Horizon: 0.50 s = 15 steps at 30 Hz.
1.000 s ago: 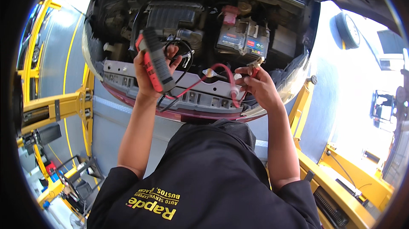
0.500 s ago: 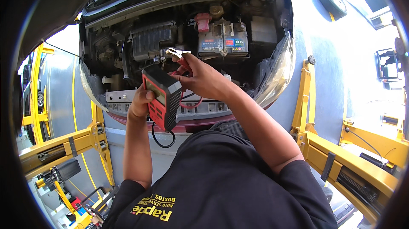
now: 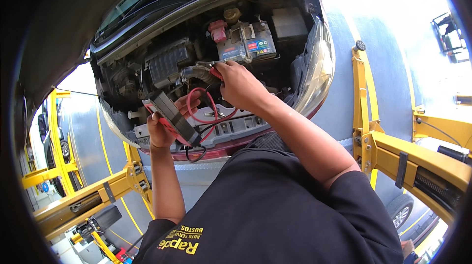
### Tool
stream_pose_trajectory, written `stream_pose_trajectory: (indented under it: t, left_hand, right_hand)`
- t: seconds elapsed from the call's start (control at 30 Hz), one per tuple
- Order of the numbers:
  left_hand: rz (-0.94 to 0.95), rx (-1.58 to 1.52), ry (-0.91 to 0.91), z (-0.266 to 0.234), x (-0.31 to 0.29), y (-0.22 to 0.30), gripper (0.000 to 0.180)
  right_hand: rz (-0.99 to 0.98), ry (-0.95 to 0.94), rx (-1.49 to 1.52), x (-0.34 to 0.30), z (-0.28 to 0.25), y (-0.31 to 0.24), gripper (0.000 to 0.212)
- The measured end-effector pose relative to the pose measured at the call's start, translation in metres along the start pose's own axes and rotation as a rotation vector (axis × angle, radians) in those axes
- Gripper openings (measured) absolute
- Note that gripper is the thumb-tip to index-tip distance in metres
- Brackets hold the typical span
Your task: The person uses a battery tester to check the car battery, then retrieves a tissue and checks the engine oil level using the dipstick, wiping and inspecting the oil residue on the tissue.
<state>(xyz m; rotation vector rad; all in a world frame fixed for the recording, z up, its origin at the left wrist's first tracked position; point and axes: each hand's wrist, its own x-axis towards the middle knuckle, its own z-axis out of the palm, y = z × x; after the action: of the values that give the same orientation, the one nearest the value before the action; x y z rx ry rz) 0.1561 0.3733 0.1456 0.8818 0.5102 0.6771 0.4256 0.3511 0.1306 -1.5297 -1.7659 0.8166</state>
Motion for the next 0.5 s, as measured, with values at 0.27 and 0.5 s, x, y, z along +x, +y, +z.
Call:
stream_pose_trajectory:
  t: [0.27, 0.5]
  left_hand:
    - [0.128, 0.067, 0.144, -0.004, 0.011, -0.010, 0.079]
    - [0.119, -0.250, 0.068, -0.018, 0.018, -0.018, 0.068]
  right_hand:
    - [0.013, -0.014, -0.086, -0.001, 0.008, 0.026, 0.019]
    - [0.461, -0.302, 1.000, 0.004, -0.002, 0.010, 0.040]
